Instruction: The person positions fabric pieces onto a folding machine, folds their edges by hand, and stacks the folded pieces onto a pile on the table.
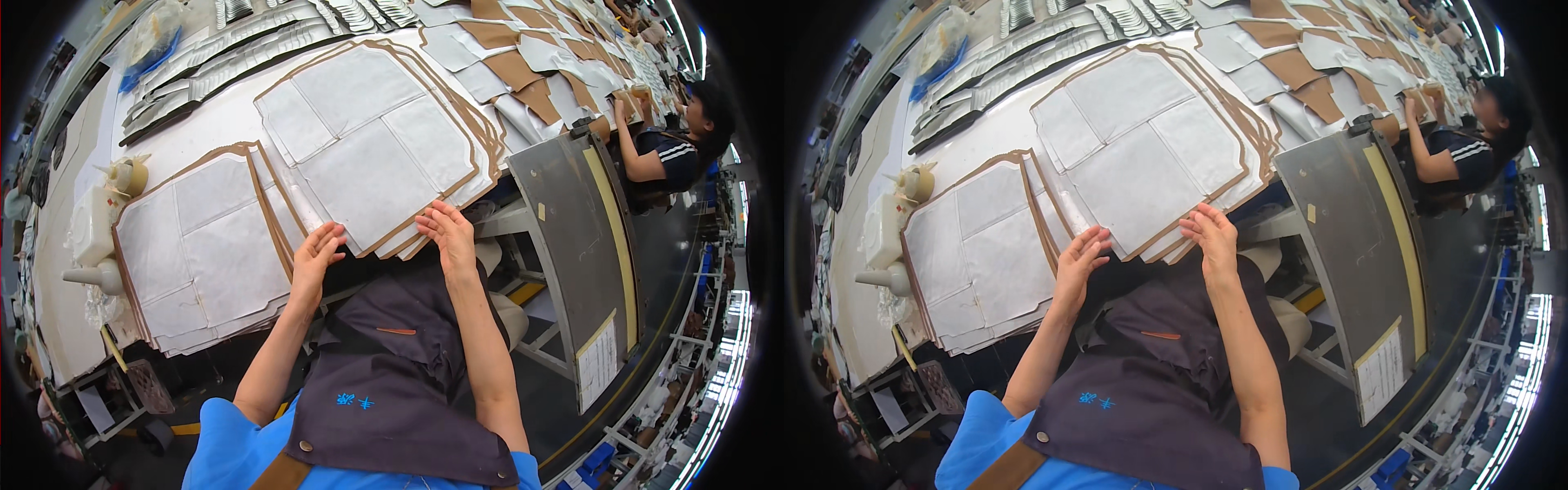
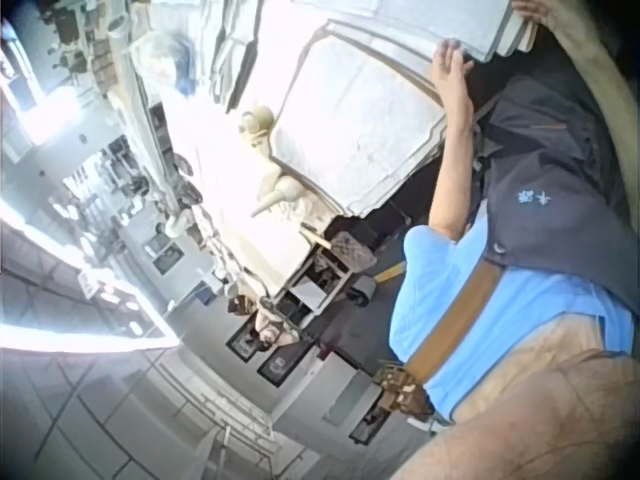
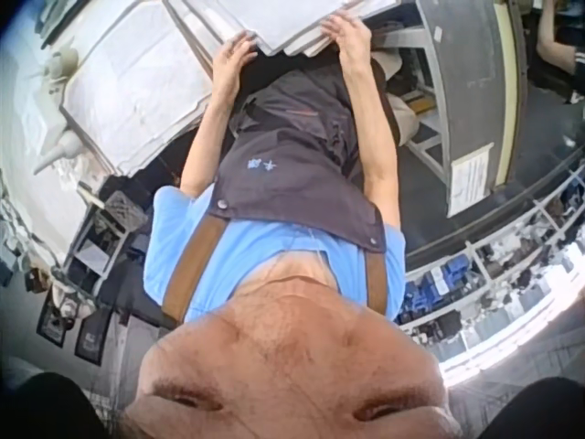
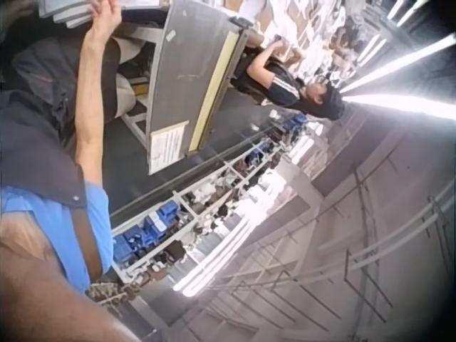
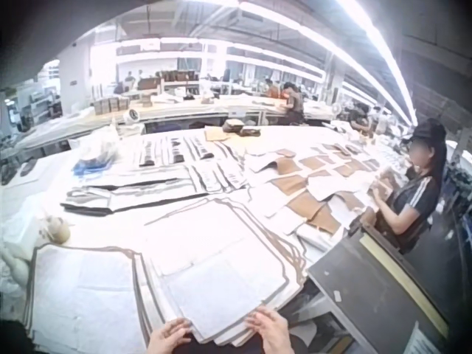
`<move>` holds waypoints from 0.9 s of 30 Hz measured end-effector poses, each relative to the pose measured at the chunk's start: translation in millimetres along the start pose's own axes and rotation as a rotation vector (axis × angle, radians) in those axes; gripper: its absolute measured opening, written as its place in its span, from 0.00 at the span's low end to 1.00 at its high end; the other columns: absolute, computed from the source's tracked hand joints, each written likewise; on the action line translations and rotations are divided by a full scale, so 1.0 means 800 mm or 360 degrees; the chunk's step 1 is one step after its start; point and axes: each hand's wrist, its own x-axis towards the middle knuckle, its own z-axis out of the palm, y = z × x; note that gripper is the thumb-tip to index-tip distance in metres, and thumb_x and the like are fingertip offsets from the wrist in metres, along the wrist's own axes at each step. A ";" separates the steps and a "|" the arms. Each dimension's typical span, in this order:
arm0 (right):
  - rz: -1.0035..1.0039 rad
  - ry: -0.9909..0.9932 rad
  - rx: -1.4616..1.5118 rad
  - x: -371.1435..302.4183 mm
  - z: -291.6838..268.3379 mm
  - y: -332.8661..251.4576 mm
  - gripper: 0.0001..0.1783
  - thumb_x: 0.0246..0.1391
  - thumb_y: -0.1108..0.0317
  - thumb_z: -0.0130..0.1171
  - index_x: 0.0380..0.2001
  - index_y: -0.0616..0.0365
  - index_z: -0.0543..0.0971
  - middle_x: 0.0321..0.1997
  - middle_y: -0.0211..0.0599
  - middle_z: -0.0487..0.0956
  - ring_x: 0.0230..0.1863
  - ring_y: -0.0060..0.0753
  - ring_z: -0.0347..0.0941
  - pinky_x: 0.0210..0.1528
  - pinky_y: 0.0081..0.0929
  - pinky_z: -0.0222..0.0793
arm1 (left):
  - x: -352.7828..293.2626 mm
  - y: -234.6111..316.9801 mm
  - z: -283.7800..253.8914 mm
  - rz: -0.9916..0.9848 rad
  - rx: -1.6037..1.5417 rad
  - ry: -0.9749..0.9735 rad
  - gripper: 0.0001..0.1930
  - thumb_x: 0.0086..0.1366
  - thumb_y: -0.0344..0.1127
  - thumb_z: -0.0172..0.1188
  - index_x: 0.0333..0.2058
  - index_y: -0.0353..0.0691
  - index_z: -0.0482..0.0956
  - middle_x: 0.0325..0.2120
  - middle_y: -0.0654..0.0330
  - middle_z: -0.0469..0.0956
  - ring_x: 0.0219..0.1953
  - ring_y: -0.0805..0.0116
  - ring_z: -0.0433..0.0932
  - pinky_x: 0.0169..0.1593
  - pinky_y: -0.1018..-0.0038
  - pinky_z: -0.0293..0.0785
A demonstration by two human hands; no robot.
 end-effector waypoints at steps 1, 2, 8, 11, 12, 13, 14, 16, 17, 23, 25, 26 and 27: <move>0.0003 0.0000 0.0000 -0.001 0.002 0.000 0.17 0.64 0.72 0.58 0.54 0.70 0.73 0.46 0.43 0.79 0.47 0.41 0.81 0.51 0.35 0.79 | 0.000 0.002 0.002 -0.0002 0.0001 0.0002 0.25 0.72 0.35 0.60 0.63 0.32 0.68 0.59 0.51 0.75 0.58 0.64 0.77 0.55 0.67 0.76; -0.0005 0.0054 0.0043 -0.003 0.004 0.000 0.19 0.64 0.71 0.58 0.54 0.71 0.72 0.46 0.44 0.78 0.46 0.40 0.81 0.49 0.34 0.79 | 0.000 0.004 0.003 -0.0036 -0.0163 0.0118 0.27 0.71 0.35 0.60 0.64 0.30 0.65 0.59 0.50 0.75 0.58 0.62 0.76 0.56 0.67 0.76; 0.0022 0.0018 0.0005 -0.015 0.001 0.005 0.18 0.65 0.70 0.56 0.54 0.69 0.72 0.46 0.44 0.78 0.46 0.37 0.80 0.46 0.31 0.79 | 0.034 0.030 0.014 -0.0259 -0.0413 0.0201 0.28 0.71 0.40 0.61 0.63 0.31 0.66 0.55 0.52 0.77 0.56 0.63 0.77 0.55 0.66 0.76; 0.0006 0.0005 -0.0039 -0.028 -0.003 0.004 0.16 0.66 0.70 0.55 0.53 0.67 0.73 0.45 0.42 0.79 0.44 0.34 0.81 0.44 0.29 0.78 | 0.053 0.037 0.013 -0.0284 -0.0319 0.0228 0.19 0.70 0.42 0.62 0.51 0.32 0.76 0.41 0.57 0.81 0.41 0.70 0.82 0.42 0.74 0.78; -0.0025 0.0039 -0.0090 -0.031 -0.004 0.003 0.15 0.66 0.70 0.55 0.52 0.67 0.75 0.44 0.41 0.80 0.43 0.32 0.81 0.42 0.27 0.78 | 0.061 0.042 0.013 -0.0244 0.0014 0.0212 0.16 0.70 0.44 0.63 0.43 0.35 0.78 0.35 0.59 0.81 0.34 0.73 0.81 0.37 0.77 0.76; -0.0031 0.0056 -0.0090 -0.034 -0.007 0.002 0.15 0.66 0.70 0.55 0.52 0.67 0.75 0.44 0.41 0.80 0.43 0.32 0.81 0.42 0.27 0.78 | 0.068 0.045 0.015 -0.0206 0.0344 0.0184 0.15 0.69 0.46 0.64 0.36 0.38 0.80 0.29 0.62 0.81 0.27 0.76 0.80 0.33 0.79 0.74; -0.0028 -0.0023 -0.0138 -0.035 -0.007 0.001 0.14 0.67 0.69 0.56 0.50 0.66 0.76 0.43 0.40 0.81 0.41 0.31 0.81 0.41 0.26 0.78 | 0.080 0.047 0.013 -0.0204 0.0348 0.0174 0.15 0.69 0.46 0.64 0.36 0.38 0.80 0.29 0.62 0.81 0.27 0.76 0.80 0.33 0.79 0.74; 0.0011 -0.0171 -0.0212 -0.037 -0.002 -0.001 0.17 0.69 0.60 0.55 0.49 0.66 0.78 0.41 0.41 0.83 0.38 0.31 0.83 0.39 0.24 0.78 | 0.108 0.055 0.010 -0.0183 0.0349 0.0103 0.17 0.69 0.49 0.64 0.31 0.40 0.82 0.24 0.63 0.80 0.22 0.77 0.77 0.29 0.81 0.72; 0.0049 -0.0241 -0.0237 -0.035 0.004 -0.003 0.22 0.70 0.54 0.55 0.49 0.66 0.78 0.40 0.41 0.83 0.37 0.32 0.84 0.38 0.25 0.79 | 0.118 0.062 0.012 -0.0216 0.0202 0.0086 0.16 0.68 0.48 0.64 0.32 0.40 0.82 0.28 0.63 0.81 0.26 0.77 0.78 0.33 0.80 0.73; 0.0330 -0.0304 0.0201 0.020 0.044 -0.074 0.41 0.64 0.36 0.53 0.61 0.64 0.68 0.52 0.47 0.79 0.52 0.40 0.79 0.44 0.39 0.82 | 0.132 0.135 0.051 0.0324 -0.0381 -0.0266 0.08 0.65 0.37 0.64 0.30 0.41 0.82 0.33 0.64 0.83 0.39 0.75 0.77 0.51 0.74 0.70; 0.0106 -0.0025 0.0316 0.059 0.048 -0.094 0.30 0.63 0.53 0.62 0.60 0.63 0.70 0.52 0.46 0.79 0.51 0.39 0.79 0.49 0.42 0.80 | 0.123 0.148 0.061 0.0360 -0.0473 -0.0301 0.08 0.65 0.37 0.63 0.32 0.38 0.82 0.34 0.62 0.83 0.40 0.71 0.80 0.53 0.71 0.71; 0.0081 -0.0013 0.0327 0.077 0.049 -0.106 0.30 0.63 0.53 0.62 0.60 0.63 0.70 0.52 0.46 0.79 0.51 0.39 0.79 0.49 0.42 0.80 | 0.126 0.142 0.050 0.0369 -0.0418 -0.0392 0.13 0.66 0.39 0.62 0.41 0.36 0.80 0.41 0.60 0.82 0.47 0.67 0.79 0.57 0.67 0.71; -0.0070 0.0045 0.0310 0.094 0.049 -0.120 0.26 0.61 0.62 0.64 0.58 0.63 0.72 0.53 0.45 0.79 0.52 0.38 0.79 0.50 0.42 0.79 | 0.130 0.135 0.044 0.0379 -0.0364 -0.0486 0.20 0.66 0.42 0.61 0.50 0.33 0.78 0.48 0.57 0.81 0.53 0.63 0.78 0.60 0.63 0.70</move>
